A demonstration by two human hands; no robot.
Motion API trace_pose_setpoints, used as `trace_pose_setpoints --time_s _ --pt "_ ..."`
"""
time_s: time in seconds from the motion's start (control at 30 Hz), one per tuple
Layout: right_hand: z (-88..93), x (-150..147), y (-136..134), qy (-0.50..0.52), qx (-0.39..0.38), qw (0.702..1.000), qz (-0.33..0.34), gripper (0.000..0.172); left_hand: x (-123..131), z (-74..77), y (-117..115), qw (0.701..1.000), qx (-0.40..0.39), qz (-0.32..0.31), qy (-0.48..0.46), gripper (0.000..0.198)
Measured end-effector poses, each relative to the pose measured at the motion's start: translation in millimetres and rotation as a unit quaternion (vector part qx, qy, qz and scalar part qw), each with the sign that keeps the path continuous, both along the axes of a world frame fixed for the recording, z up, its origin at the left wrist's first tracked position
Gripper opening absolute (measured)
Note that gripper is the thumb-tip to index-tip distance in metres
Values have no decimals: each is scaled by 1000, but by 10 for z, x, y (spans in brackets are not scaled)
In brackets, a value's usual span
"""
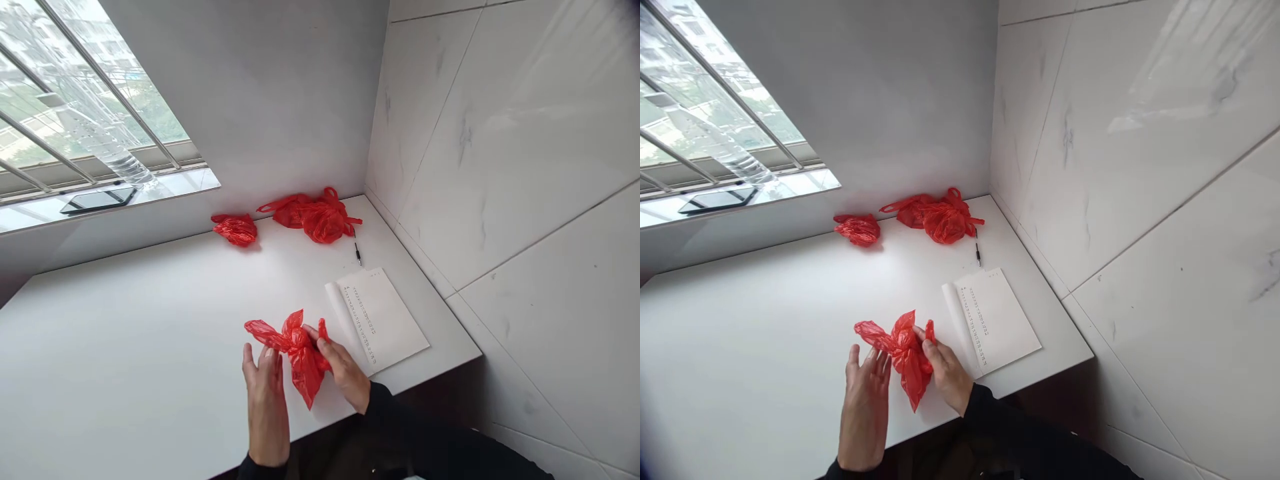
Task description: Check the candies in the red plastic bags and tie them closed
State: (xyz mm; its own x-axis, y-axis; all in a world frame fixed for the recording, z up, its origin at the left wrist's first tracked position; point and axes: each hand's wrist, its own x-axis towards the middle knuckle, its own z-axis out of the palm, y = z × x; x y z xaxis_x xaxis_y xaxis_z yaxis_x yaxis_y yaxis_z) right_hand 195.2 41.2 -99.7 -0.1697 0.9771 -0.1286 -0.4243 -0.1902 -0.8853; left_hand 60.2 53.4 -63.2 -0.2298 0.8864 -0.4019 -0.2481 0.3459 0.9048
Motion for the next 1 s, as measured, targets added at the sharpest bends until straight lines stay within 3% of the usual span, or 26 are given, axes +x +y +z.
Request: trace_pose_setpoints --time_s 0.2,0.27,0.37,0.47,0.6,0.8,0.9,1.0 --pt "103 170 -4 -52 -24 998 -32 54 -190 95 196 996 -21 -88 0 47" --pt "125 202 -8 -68 -26 994 -83 47 -203 114 202 996 -10 -83 18 42" --pt "131 249 4 -2 -30 992 -124 42 -260 106 193 997 1 -64 48 38" --pt "135 263 21 47 -21 993 -102 39 -377 68 187 996 -18 -51 76 39" --pt "148 218 34 -23 -24 996 -79 44 -455 35 139 995 -46 -69 59 51" --pt "170 95 -99 -93 7 995 37 46 -117 26 -119 988 -80 -129 -9 56" --pt "143 117 -277 -141 7 986 89 44 -70 7 -190 995 -43 -75 -43 51" --pt "34 248 -388 -214 -19 973 79 49 -292 77 -261 998 -1 -10 -68 46"
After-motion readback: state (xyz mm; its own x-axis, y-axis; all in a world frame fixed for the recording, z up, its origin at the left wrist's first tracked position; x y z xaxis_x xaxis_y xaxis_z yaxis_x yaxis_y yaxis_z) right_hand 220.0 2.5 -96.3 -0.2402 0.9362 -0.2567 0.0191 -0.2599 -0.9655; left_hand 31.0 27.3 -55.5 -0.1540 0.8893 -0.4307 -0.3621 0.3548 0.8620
